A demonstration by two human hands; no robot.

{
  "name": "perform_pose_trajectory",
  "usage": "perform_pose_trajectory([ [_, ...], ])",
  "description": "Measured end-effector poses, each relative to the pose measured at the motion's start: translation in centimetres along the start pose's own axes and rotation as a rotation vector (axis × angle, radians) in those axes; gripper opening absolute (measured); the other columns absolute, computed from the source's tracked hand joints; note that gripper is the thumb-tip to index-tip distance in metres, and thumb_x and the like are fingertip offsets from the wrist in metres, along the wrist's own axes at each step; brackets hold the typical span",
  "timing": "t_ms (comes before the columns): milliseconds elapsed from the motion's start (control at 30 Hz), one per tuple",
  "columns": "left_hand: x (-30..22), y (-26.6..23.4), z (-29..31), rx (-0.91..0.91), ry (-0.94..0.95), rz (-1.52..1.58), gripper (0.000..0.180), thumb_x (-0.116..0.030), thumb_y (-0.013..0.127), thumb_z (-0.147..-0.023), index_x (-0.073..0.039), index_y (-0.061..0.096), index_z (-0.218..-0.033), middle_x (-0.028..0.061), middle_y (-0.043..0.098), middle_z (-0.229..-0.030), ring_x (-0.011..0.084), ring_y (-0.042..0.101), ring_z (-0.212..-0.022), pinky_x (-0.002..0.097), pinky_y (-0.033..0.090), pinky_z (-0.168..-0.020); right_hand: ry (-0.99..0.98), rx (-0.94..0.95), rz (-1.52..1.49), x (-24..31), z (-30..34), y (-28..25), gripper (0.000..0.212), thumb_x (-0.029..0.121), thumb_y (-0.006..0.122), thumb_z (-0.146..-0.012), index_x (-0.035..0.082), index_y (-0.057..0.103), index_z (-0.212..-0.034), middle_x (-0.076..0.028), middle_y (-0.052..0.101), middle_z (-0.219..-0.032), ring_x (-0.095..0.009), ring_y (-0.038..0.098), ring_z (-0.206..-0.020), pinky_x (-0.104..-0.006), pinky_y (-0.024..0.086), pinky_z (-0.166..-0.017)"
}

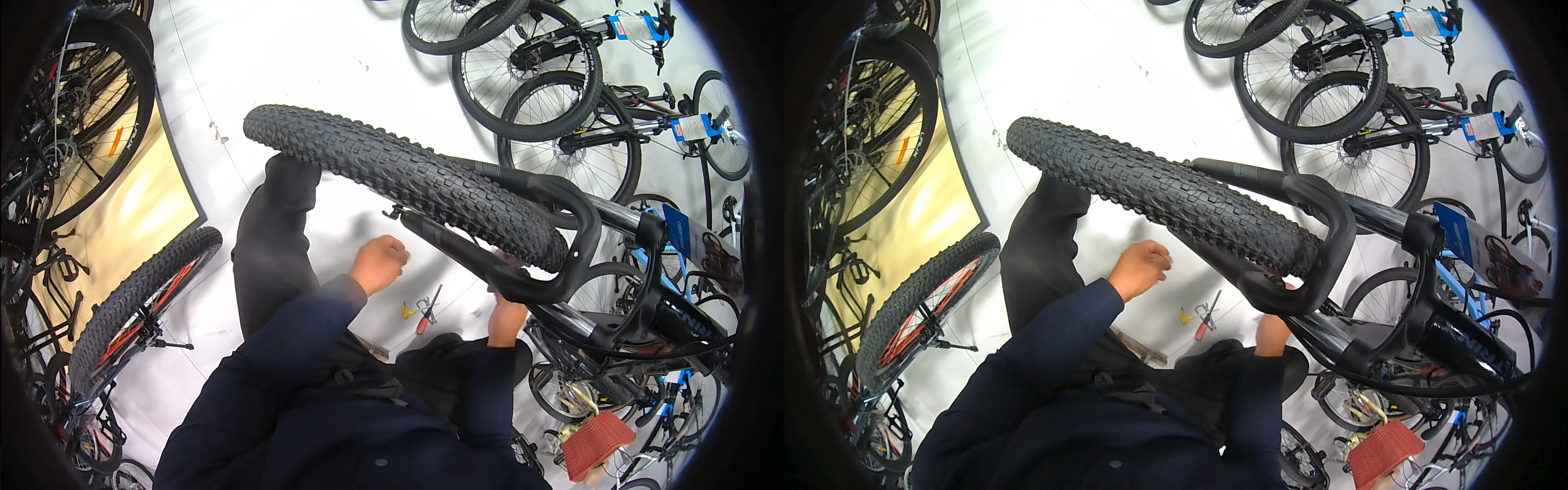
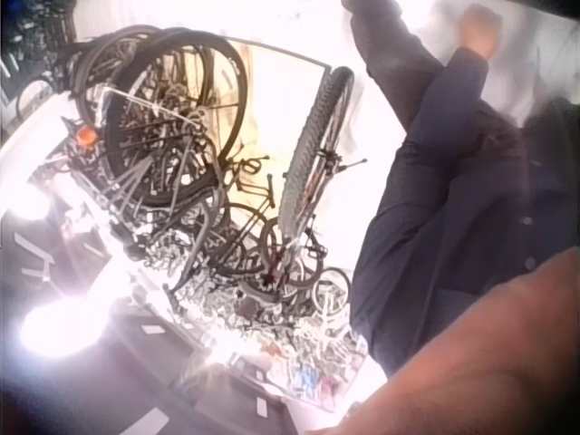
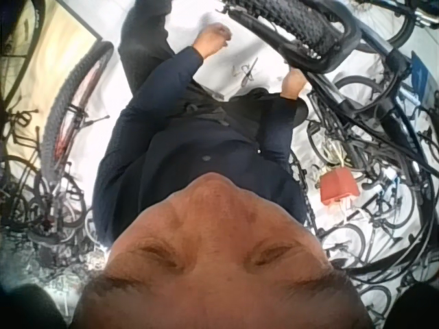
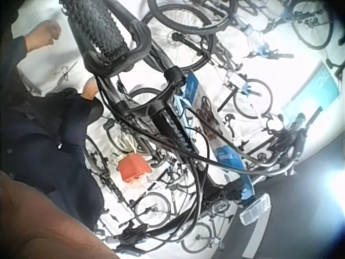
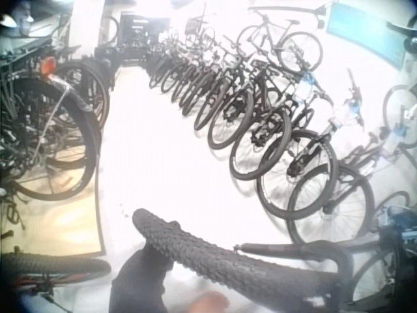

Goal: The person wipes a bicycle with a purple cloth, cleaning the front fork, handlebars, seat, frame, and wheels in a bicycle shop. The person uses the cloth to wipe each component methodically.

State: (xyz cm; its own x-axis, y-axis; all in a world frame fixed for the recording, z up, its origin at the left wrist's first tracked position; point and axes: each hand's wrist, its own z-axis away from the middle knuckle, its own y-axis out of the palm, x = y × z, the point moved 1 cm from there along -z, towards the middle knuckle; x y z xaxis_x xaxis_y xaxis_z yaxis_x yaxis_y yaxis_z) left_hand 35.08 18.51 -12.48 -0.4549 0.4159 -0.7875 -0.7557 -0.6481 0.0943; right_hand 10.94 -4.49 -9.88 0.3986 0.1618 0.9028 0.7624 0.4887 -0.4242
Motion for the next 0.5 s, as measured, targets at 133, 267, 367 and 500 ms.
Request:
perform_pose_trajectory([
  [133,1.3,3.1,0.6,0.375,-0.152,0.294,0.047,-0.021,0.065,-0.102,0.003,0.053,-0.141,0.0144,0.065,-0.128,0.0247,0.068,-0.113,0.0398,0.058,-0.092,0.091,0.375,-0.329,3.3,4.1,5.5,0.038,-0.001,0.061,-0.093,-0.006,0.063,-0.131,-0.011,0.069,-0.119,-0.019,0.064,-0.113,-0.0296,0.048,-0.103],
  [267,2.6,2.9,0.3,0.195,-0.093,0.583,0.032,-0.014,0.066,-0.101,0.002,0.063,-0.127,0.0105,0.071,-0.114,0.0205,0.069,-0.101,0.0382,0.059,-0.086,0.305,0.417,-0.291,6.1,6.0,10.2,0.030,0.004,0.059,-0.099,-0.002,0.066,-0.127,-0.009,0.072,-0.112,-0.014,0.067,-0.101,-0.0297,0.054,-0.094],
  [367,2.3,0.2,-2.0,-0.301,0.094,0.466,0.020,-0.011,0.067,-0.097,0.002,0.069,-0.112,0.0124,0.075,-0.101,0.0186,0.071,-0.090,0.0337,0.056,-0.079,0.201,0.435,-0.267,7.6,6.2,11.2,0.026,0.006,0.058,-0.103,-0.001,0.068,-0.125,-0.008,0.073,-0.112,-0.015,0.068,-0.102,-0.0309,0.056,-0.092],
  [500,1.4,-0.7,-3.8,-0.466,0.231,0.099,0.035,-0.017,0.072,-0.091,0.001,0.061,-0.120,0.0203,0.073,-0.108,0.0317,0.072,-0.097,0.0399,0.056,-0.085,0.318,0.555,-0.179,7.5,6.8,10.7,0.025,0.008,0.058,-0.104,-0.001,0.067,-0.126,-0.010,0.072,-0.120,-0.018,0.070,-0.106,-0.0310,0.058,-0.089],
])
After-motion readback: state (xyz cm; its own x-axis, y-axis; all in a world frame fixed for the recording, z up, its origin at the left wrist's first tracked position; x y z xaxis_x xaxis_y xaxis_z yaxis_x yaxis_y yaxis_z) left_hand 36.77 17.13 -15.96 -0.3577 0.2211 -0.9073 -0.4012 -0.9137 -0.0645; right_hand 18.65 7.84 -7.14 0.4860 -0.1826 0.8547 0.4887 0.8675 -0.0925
